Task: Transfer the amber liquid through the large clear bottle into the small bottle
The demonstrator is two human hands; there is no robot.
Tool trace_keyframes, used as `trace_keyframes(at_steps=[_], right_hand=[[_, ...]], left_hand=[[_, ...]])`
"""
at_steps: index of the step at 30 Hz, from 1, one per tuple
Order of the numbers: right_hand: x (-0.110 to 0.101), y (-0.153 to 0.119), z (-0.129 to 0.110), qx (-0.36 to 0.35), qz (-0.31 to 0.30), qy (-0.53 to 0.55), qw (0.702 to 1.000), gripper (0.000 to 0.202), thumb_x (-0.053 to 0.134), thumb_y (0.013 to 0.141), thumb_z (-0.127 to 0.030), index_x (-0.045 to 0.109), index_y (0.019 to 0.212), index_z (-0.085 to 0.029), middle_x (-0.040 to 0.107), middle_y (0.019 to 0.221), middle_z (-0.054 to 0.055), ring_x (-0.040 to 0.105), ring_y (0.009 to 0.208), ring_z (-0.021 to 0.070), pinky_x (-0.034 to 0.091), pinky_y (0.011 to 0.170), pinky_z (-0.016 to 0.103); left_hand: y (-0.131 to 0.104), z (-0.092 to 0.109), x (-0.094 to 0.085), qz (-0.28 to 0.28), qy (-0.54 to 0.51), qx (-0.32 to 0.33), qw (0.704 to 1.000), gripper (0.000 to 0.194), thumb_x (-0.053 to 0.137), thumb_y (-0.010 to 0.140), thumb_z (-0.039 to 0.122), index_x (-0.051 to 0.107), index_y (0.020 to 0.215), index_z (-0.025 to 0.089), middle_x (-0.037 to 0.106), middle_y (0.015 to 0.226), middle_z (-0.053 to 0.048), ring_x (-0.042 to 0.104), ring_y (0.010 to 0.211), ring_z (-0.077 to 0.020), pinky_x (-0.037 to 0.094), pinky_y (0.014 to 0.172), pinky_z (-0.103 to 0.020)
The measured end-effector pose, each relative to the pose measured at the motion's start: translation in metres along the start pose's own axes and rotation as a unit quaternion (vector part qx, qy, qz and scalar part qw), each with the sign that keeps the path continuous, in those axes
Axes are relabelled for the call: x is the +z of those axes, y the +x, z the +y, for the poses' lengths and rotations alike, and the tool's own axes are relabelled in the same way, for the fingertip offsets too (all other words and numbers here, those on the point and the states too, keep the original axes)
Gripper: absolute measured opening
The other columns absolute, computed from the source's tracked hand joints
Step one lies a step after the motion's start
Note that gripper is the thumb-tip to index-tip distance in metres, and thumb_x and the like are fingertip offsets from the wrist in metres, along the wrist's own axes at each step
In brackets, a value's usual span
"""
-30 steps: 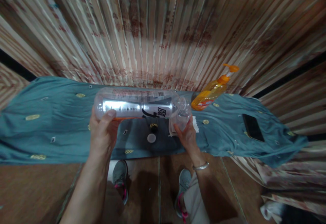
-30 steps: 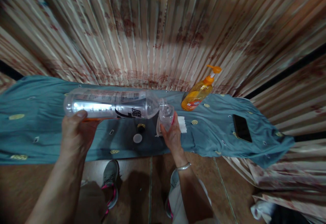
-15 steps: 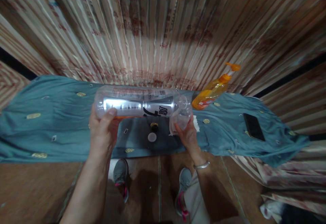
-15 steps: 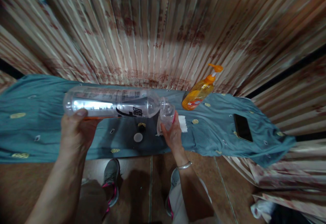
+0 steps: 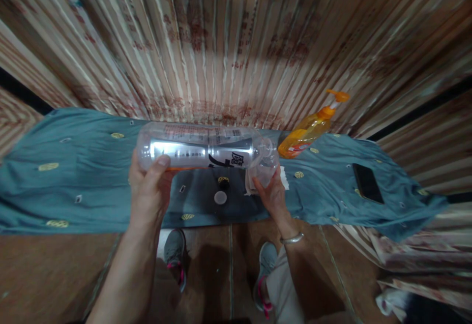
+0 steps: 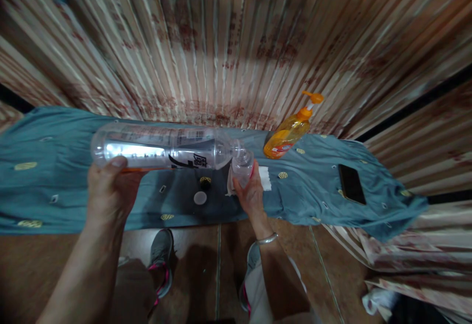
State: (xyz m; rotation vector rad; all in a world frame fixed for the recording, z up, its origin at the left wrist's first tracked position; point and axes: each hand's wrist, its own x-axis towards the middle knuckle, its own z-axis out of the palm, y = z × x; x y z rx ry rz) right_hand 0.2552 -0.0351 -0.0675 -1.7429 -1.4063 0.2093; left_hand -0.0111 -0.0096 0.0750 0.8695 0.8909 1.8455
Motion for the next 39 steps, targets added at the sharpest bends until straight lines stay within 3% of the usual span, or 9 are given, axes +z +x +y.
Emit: trace_keyframes(at_steps=[6, 15, 19, 25, 30, 39], right_hand=[[-0.0018, 0.0016, -0.0032, 0.019, -0.008, 0.004, 1.000, 0.091, 0.062, 0.082, -0.055, 0.030, 0.154, -0.010, 0.060, 0.142, 0.025, 0.060, 0.131, 0.0351, 0.052, 0.106, 0.058], [-0.0029, 0.0008, -0.0058, 0.015, -0.002, 0.018, 1.000, 0.084, 0.063, 0.083, -0.051, 0.031, 0.154, -0.020, 0.061, 0.142, 0.020, 0.060, 0.130, 0.0356, 0.053, 0.103, 0.062], [-0.0029, 0.0014, -0.0061, 0.016, -0.002, 0.022, 1.000, 0.085, 0.063, 0.082, -0.050, 0.032, 0.154, -0.016, 0.061, 0.141, 0.022, 0.061, 0.129, 0.0356, 0.053, 0.103, 0.062], [-0.0031, 0.0016, -0.0051, 0.013, -0.004, 0.024, 1.000, 0.083, 0.064, 0.083, -0.050, 0.031, 0.154, -0.022, 0.058, 0.146, 0.019, 0.059, 0.131, 0.0339, 0.052, 0.103, 0.062], [-0.0037, 0.0015, -0.0048, 0.019, -0.009, 0.017, 1.000, 0.088, 0.064, 0.083, -0.052, 0.030, 0.154, -0.012, 0.058, 0.144, 0.024, 0.058, 0.133, 0.0370, 0.051, 0.105, 0.062], [-0.0040, 0.0016, -0.0066, 0.018, -0.011, 0.022, 1.000, 0.088, 0.062, 0.083, -0.053, 0.032, 0.153, -0.009, 0.060, 0.141, 0.024, 0.060, 0.130, 0.0373, 0.051, 0.105, 0.061]], left_hand=[[-0.0006, -0.0006, -0.0011, 0.008, 0.009, 0.008, 1.000, 0.057, 0.092, 0.053, 0.039, 0.071, 0.103, 0.023, 0.070, 0.086, 0.000, 0.068, 0.078, -0.0202, 0.060, 0.089, -0.055], [-0.0004, -0.0006, -0.0016, -0.006, 0.009, 0.011, 1.000, 0.059, 0.091, 0.055, 0.038, 0.070, 0.108, 0.024, 0.069, 0.088, -0.001, 0.070, 0.079, -0.0227, 0.060, 0.087, -0.059], [-0.0004, -0.0011, -0.0034, -0.009, 0.011, 0.007, 1.000, 0.060, 0.089, 0.058, 0.038, 0.069, 0.113, 0.024, 0.070, 0.091, -0.002, 0.070, 0.082, -0.0231, 0.060, 0.089, -0.059], [0.0014, -0.0020, -0.0050, -0.019, 0.018, 0.020, 0.999, 0.053, 0.088, 0.059, 0.038, 0.069, 0.107, 0.023, 0.069, 0.090, -0.002, 0.070, 0.087, -0.0243, 0.059, 0.091, -0.057], [0.0002, -0.0002, -0.0025, 0.002, 0.011, 0.006, 1.000, 0.054, 0.091, 0.055, 0.037, 0.069, 0.101, 0.021, 0.070, 0.088, -0.003, 0.070, 0.086, -0.0257, 0.058, 0.090, -0.057], [0.0019, -0.0032, -0.0074, -0.020, 0.030, 0.018, 0.999, 0.051, 0.088, 0.060, 0.038, 0.069, 0.104, 0.023, 0.069, 0.089, -0.002, 0.070, 0.089, -0.0265, 0.058, 0.091, -0.058]])
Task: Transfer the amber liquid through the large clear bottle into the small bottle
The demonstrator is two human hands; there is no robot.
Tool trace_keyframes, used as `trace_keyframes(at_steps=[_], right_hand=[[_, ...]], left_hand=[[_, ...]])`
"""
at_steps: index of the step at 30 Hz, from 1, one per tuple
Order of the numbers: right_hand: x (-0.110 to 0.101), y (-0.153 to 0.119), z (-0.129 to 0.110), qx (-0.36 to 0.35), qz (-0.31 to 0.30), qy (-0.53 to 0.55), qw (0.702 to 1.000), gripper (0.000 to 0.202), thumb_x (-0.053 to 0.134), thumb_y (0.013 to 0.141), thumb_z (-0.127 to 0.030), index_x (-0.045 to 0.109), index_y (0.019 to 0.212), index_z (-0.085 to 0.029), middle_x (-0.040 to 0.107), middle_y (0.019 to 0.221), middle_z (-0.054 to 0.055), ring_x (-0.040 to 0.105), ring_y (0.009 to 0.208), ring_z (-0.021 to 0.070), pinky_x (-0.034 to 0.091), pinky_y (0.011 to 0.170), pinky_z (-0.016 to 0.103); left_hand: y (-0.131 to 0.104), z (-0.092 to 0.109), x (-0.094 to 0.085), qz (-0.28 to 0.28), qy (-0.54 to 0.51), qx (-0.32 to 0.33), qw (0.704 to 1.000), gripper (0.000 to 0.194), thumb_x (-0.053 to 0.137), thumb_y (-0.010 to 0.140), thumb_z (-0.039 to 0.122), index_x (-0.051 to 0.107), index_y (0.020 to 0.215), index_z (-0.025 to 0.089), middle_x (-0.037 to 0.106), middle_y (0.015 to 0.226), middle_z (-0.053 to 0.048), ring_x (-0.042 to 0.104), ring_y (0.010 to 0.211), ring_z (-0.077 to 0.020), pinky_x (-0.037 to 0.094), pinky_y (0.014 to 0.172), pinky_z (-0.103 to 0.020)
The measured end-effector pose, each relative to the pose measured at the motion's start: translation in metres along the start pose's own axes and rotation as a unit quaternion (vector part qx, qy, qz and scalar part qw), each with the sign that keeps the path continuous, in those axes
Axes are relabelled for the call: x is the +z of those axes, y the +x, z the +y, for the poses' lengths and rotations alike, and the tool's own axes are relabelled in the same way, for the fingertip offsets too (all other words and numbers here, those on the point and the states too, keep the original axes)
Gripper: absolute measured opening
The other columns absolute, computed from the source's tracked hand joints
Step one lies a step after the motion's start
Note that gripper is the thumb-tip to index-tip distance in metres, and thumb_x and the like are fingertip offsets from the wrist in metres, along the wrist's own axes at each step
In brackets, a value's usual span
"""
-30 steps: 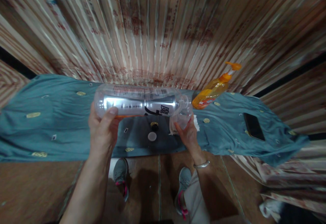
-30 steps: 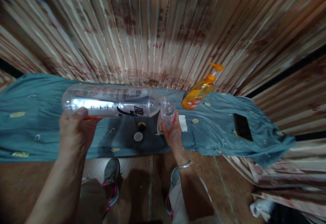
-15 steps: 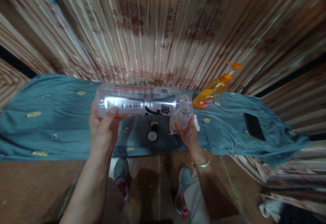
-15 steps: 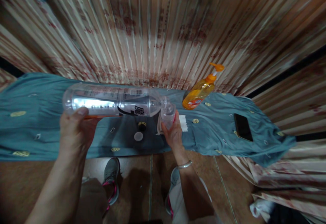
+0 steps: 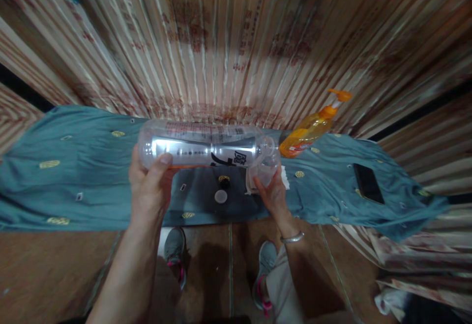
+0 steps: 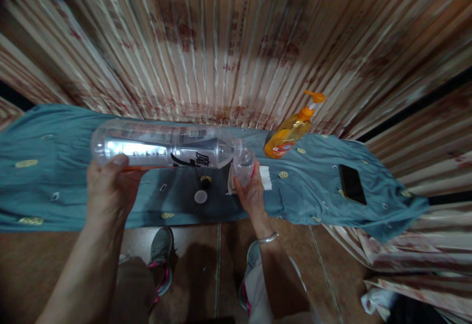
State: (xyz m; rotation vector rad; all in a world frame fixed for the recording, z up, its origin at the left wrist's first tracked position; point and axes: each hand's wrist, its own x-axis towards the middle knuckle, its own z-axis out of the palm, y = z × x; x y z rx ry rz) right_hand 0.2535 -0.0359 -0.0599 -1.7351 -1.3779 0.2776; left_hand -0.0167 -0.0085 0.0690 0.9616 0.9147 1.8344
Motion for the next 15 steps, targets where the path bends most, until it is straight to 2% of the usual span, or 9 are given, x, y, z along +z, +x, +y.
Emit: trace_keyframes(at_steps=[9, 12, 15], right_hand=[[0.0001, -0.0001, -0.0009, -0.001, 0.005, -0.001, 1.000, 0.085, 0.063, 0.083, -0.051, 0.032, 0.153, -0.013, 0.062, 0.140, 0.023, 0.061, 0.128, 0.0359, 0.053, 0.103, 0.060], [0.0000, -0.0001, -0.0008, -0.002, 0.001, -0.001, 1.000, 0.086, 0.062, 0.083, -0.052, 0.032, 0.153, -0.011, 0.062, 0.138, 0.023, 0.061, 0.128, 0.0360, 0.053, 0.103, 0.060], [0.0000, 0.0000, -0.0008, 0.001, -0.001, -0.005, 1.000, 0.089, 0.063, 0.083, -0.052, 0.030, 0.153, -0.008, 0.061, 0.139, 0.025, 0.061, 0.129, 0.0364, 0.052, 0.104, 0.060]], left_hand=[[-0.0014, 0.0029, 0.0037, 0.019, -0.005, -0.011, 1.000, 0.054, 0.090, 0.056, 0.039, 0.068, 0.102, 0.021, 0.069, 0.088, -0.003, 0.070, 0.084, -0.0249, 0.060, 0.086, -0.056], [-0.0015, 0.0028, 0.0041, 0.024, -0.007, -0.009, 1.000, 0.051, 0.090, 0.055, 0.039, 0.067, 0.098, 0.022, 0.068, 0.086, -0.002, 0.069, 0.083, -0.0234, 0.060, 0.086, -0.053], [-0.0014, 0.0027, 0.0040, 0.016, -0.006, -0.005, 1.000, 0.050, 0.089, 0.056, 0.038, 0.067, 0.097, 0.021, 0.068, 0.084, -0.002, 0.069, 0.084, -0.0247, 0.060, 0.089, -0.056]])
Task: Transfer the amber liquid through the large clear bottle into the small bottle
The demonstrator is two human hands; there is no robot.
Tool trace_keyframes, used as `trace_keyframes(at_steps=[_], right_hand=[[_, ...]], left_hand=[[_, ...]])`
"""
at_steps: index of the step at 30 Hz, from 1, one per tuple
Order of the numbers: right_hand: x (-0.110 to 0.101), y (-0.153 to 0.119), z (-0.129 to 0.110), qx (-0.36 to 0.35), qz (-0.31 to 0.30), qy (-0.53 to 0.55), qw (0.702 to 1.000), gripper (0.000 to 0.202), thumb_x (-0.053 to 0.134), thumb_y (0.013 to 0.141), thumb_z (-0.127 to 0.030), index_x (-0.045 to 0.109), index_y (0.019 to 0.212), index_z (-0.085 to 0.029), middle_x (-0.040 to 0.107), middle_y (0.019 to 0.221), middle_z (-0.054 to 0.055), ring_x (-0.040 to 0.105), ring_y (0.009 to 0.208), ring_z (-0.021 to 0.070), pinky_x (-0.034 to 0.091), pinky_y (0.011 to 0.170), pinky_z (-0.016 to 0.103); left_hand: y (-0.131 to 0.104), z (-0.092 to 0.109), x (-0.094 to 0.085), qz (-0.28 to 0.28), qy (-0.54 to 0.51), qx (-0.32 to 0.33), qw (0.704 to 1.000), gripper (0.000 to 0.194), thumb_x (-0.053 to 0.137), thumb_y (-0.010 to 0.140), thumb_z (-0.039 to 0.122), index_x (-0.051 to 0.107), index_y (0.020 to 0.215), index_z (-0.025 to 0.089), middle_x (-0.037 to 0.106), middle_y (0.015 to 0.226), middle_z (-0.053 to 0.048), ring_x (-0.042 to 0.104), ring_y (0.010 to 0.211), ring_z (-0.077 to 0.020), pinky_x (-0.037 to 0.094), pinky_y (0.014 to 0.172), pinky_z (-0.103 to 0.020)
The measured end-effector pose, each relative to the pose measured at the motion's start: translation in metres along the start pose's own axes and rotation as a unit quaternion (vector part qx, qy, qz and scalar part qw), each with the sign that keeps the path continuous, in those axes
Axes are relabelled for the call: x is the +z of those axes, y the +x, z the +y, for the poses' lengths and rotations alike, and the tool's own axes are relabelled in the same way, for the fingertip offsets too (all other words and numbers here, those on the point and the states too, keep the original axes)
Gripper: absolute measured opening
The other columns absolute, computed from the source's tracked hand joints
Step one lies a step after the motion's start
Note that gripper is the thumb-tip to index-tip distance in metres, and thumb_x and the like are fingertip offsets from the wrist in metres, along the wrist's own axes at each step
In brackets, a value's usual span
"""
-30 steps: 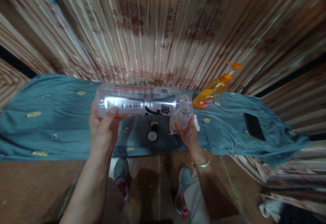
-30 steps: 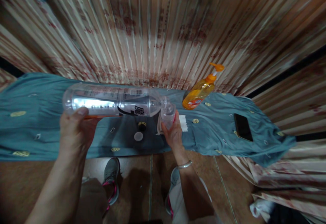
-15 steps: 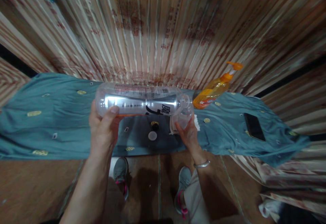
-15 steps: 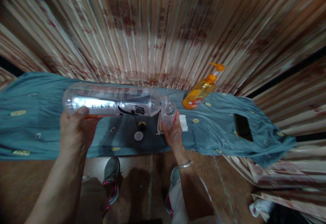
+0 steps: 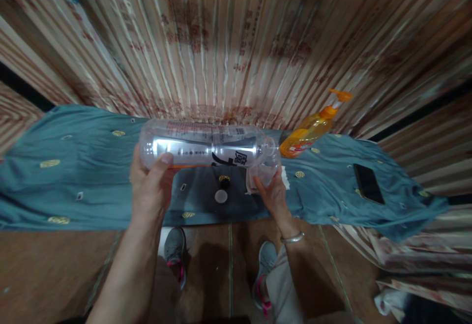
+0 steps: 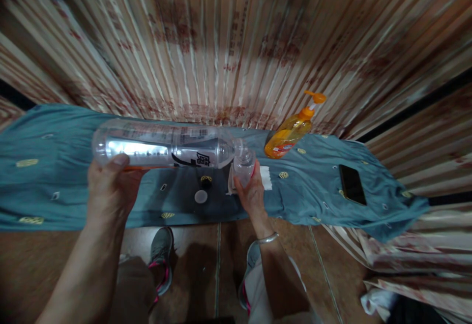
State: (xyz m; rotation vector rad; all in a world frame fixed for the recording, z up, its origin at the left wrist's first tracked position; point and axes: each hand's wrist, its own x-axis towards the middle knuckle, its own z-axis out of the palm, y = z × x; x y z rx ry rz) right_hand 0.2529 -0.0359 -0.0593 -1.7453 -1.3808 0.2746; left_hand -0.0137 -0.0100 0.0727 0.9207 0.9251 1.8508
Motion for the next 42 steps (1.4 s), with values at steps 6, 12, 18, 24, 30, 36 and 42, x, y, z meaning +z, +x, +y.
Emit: trace_keyframes(at_steps=[6, 12, 18, 24, 30, 36, 42], right_hand=[[-0.0019, 0.0002, -0.0023, 0.007, -0.005, -0.004, 1.000, 0.085, 0.061, 0.084, -0.052, 0.032, 0.152, -0.011, 0.061, 0.140, 0.023, 0.060, 0.129, 0.0363, 0.052, 0.104, 0.057], [-0.0039, 0.0001, -0.0054, 0.005, -0.015, 0.011, 1.000, 0.086, 0.061, 0.084, -0.052, 0.029, 0.154, -0.012, 0.058, 0.144, 0.023, 0.059, 0.132, 0.0349, 0.050, 0.107, 0.058], [-0.0032, 0.0010, -0.0054, 0.004, -0.008, 0.018, 1.000, 0.087, 0.062, 0.083, -0.052, 0.031, 0.152, -0.009, 0.057, 0.145, 0.024, 0.057, 0.134, 0.0352, 0.049, 0.108, 0.059], [-0.0030, 0.0010, -0.0051, 0.014, -0.011, 0.015, 1.000, 0.089, 0.064, 0.082, -0.049, 0.030, 0.154, -0.009, 0.058, 0.144, 0.024, 0.058, 0.134, 0.0351, 0.049, 0.109, 0.058], [-0.0026, 0.0008, -0.0049, 0.015, -0.011, 0.005, 1.000, 0.086, 0.062, 0.083, -0.051, 0.031, 0.153, -0.011, 0.058, 0.144, 0.023, 0.057, 0.134, 0.0354, 0.049, 0.108, 0.058], [-0.0024, 0.0008, -0.0046, 0.007, -0.004, -0.002, 1.000, 0.088, 0.060, 0.083, -0.052, 0.029, 0.154, -0.010, 0.056, 0.146, 0.024, 0.056, 0.136, 0.0364, 0.050, 0.107, 0.058], [-0.0029, 0.0011, -0.0054, 0.004, -0.008, 0.000, 1.000, 0.084, 0.060, 0.084, -0.050, 0.031, 0.154, -0.016, 0.057, 0.146, 0.020, 0.058, 0.133, 0.0341, 0.052, 0.106, 0.055]], left_hand=[[-0.0001, 0.0005, 0.0004, 0.005, -0.022, -0.005, 1.000, 0.050, 0.092, 0.054, 0.037, 0.068, 0.094, 0.020, 0.068, 0.083, 0.000, 0.069, 0.077, -0.0204, 0.061, 0.088, -0.053], [0.0035, -0.0043, -0.0074, -0.029, 0.000, 0.014, 0.999, 0.050, 0.089, 0.060, 0.039, 0.068, 0.102, 0.021, 0.069, 0.089, 0.000, 0.069, 0.080, -0.0189, 0.060, 0.089, -0.052], [0.0039, -0.0044, -0.0080, -0.025, -0.006, 0.007, 1.000, 0.051, 0.090, 0.059, 0.039, 0.069, 0.101, 0.021, 0.068, 0.089, -0.001, 0.069, 0.078, -0.0197, 0.062, 0.086, -0.052], [0.0045, -0.0046, -0.0083, -0.031, 0.000, 0.010, 0.999, 0.055, 0.091, 0.059, 0.040, 0.068, 0.105, 0.022, 0.068, 0.087, 0.000, 0.071, 0.083, -0.0216, 0.062, 0.089, -0.054], [0.0039, -0.0039, -0.0062, -0.014, -0.011, 0.006, 1.000, 0.055, 0.092, 0.055, 0.039, 0.068, 0.101, 0.021, 0.069, 0.088, -0.001, 0.071, 0.083, -0.0218, 0.062, 0.088, -0.052], [0.0028, -0.0011, -0.0051, -0.011, -0.014, -0.001, 1.000, 0.055, 0.093, 0.054, 0.039, 0.069, 0.100, 0.021, 0.070, 0.088, -0.001, 0.071, 0.081, -0.0216, 0.062, 0.086, -0.053], [0.0036, -0.0019, -0.0066, -0.014, -0.015, 0.002, 1.000, 0.054, 0.094, 0.053, 0.039, 0.070, 0.099, 0.022, 0.071, 0.088, -0.001, 0.070, 0.080, -0.0200, 0.062, 0.087, -0.053]])
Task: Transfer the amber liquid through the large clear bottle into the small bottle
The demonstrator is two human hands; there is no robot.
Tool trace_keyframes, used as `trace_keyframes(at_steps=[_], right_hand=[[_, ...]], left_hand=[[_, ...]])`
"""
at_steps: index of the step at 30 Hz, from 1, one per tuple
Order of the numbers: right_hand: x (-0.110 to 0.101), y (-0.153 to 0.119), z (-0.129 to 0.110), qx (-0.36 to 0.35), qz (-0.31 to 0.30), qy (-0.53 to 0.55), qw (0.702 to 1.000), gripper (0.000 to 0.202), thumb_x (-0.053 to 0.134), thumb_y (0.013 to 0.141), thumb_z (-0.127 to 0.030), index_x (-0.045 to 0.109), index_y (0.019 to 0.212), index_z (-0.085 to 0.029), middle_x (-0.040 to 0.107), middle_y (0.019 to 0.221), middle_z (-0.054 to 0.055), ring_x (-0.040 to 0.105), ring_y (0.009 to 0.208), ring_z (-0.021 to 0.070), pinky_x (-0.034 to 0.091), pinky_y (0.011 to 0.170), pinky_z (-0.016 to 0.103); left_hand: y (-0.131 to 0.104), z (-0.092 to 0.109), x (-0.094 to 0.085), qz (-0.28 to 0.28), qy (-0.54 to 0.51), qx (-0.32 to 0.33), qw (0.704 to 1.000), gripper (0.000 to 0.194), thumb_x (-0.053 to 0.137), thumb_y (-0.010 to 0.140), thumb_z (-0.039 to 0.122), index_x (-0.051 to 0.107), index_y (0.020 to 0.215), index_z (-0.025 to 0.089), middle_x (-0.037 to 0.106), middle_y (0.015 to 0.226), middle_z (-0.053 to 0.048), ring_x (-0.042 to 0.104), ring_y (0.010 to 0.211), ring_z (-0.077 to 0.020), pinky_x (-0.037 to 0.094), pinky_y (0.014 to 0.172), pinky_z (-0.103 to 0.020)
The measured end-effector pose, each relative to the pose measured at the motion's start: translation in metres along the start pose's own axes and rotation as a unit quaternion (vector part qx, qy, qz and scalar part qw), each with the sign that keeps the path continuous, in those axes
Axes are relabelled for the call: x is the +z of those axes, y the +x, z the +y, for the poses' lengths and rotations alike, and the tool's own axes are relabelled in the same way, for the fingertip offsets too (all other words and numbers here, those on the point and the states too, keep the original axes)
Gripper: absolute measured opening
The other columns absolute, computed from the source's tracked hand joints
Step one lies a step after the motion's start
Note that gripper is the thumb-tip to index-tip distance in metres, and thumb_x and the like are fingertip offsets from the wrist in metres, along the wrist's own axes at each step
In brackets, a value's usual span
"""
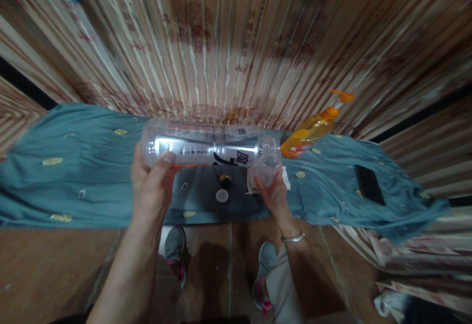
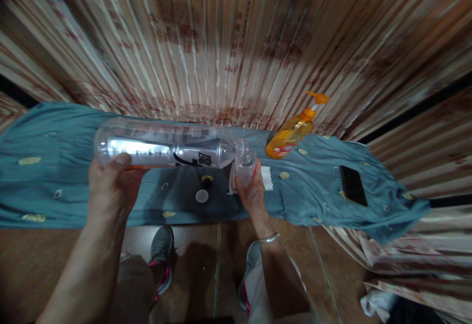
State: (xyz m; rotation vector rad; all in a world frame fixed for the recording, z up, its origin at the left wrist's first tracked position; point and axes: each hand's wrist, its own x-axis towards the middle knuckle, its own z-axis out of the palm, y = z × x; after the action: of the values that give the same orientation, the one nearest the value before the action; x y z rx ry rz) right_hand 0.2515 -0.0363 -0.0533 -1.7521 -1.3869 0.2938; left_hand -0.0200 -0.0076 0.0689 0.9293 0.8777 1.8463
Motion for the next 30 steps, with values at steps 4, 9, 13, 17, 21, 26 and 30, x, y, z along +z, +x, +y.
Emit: trace_keyframes(at_steps=[4, 9, 13, 17, 21, 26, 30], right_hand=[[0.0001, -0.0003, 0.0010, -0.014, 0.004, -0.007, 1.000, 0.081, 0.060, 0.086, -0.048, 0.030, 0.154, -0.020, 0.058, 0.146, 0.018, 0.059, 0.132, 0.0327, 0.053, 0.104, 0.056], [0.0003, -0.0002, 0.0008, -0.002, -0.001, -0.016, 1.000, 0.082, 0.059, 0.085, -0.050, 0.031, 0.154, -0.016, 0.058, 0.146, 0.019, 0.060, 0.132, 0.0331, 0.053, 0.105, 0.054], [0.0007, -0.0009, 0.0015, 0.007, -0.002, -0.016, 1.000, 0.086, 0.060, 0.084, -0.051, 0.029, 0.155, -0.014, 0.056, 0.148, 0.021, 0.058, 0.134, 0.0343, 0.050, 0.108, 0.056], [0.0011, -0.0016, 0.0022, 0.009, -0.001, -0.005, 1.000, 0.088, 0.060, 0.084, -0.052, 0.028, 0.156, -0.015, 0.054, 0.150, 0.021, 0.056, 0.136, 0.0347, 0.049, 0.109, 0.058], [0.0011, -0.0012, 0.0008, 0.012, -0.001, 0.004, 1.000, 0.088, 0.060, 0.084, -0.052, 0.028, 0.155, -0.013, 0.054, 0.149, 0.022, 0.055, 0.137, 0.0351, 0.048, 0.110, 0.058], [-0.0003, -0.0005, -0.0014, 0.016, -0.004, 0.007, 1.000, 0.085, 0.062, 0.083, -0.050, 0.030, 0.155, -0.017, 0.057, 0.147, 0.020, 0.057, 0.134, 0.0343, 0.050, 0.108, 0.058], [-0.0009, -0.0005, -0.0027, 0.023, -0.004, 0.005, 1.000, 0.087, 0.061, 0.082, -0.051, 0.030, 0.153, -0.011, 0.057, 0.145, 0.023, 0.057, 0.135, 0.0358, 0.049, 0.108, 0.059]], left_hand=[[-0.0006, 0.0018, 0.0033, 0.007, -0.011, -0.004, 1.000, 0.055, 0.095, 0.050, 0.038, 0.069, 0.096, 0.022, 0.069, 0.084, 0.001, 0.070, 0.078, -0.0196, 0.063, 0.087, -0.053], [-0.0014, 0.0026, 0.0036, 0.012, -0.005, -0.005, 1.000, 0.056, 0.094, 0.051, 0.038, 0.069, 0.097, 0.021, 0.069, 0.087, -0.001, 0.070, 0.079, -0.0208, 0.062, 0.087, -0.055], [-0.0011, 0.0006, -0.0003, -0.012, 0.011, 0.009, 1.000, 0.051, 0.091, 0.058, 0.039, 0.069, 0.101, 0.022, 0.069, 0.088, -0.001, 0.070, 0.083, -0.0220, 0.061, 0.089, -0.057], [-0.0009, 0.0001, -0.0011, -0.012, 0.013, 0.011, 1.000, 0.050, 0.090, 0.060, 0.039, 0.070, 0.102, 0.023, 0.069, 0.088, -0.001, 0.068, 0.079, -0.0193, 0.061, 0.088, -0.054], [-0.0009, 0.0011, 0.0007, -0.002, 0.017, 0.011, 1.000, 0.052, 0.091, 0.056, 0.040, 0.070, 0.100, 0.023, 0.069, 0.089, -0.002, 0.068, 0.082, -0.0212, 0.061, 0.086, -0.052], [-0.0016, 0.0025, 0.0037, 0.003, 0.009, 0.005, 1.000, 0.053, 0.092, 0.053, 0.040, 0.070, 0.098, 0.022, 0.069, 0.087, -0.002, 0.069, 0.082, -0.0217, 0.061, 0.087, -0.053], [-0.0016, 0.0028, 0.0046, 0.019, -0.001, -0.005, 1.000, 0.056, 0.093, 0.050, 0.039, 0.070, 0.097, 0.021, 0.070, 0.086, -0.001, 0.069, 0.078, -0.0212, 0.062, 0.085, -0.056]])
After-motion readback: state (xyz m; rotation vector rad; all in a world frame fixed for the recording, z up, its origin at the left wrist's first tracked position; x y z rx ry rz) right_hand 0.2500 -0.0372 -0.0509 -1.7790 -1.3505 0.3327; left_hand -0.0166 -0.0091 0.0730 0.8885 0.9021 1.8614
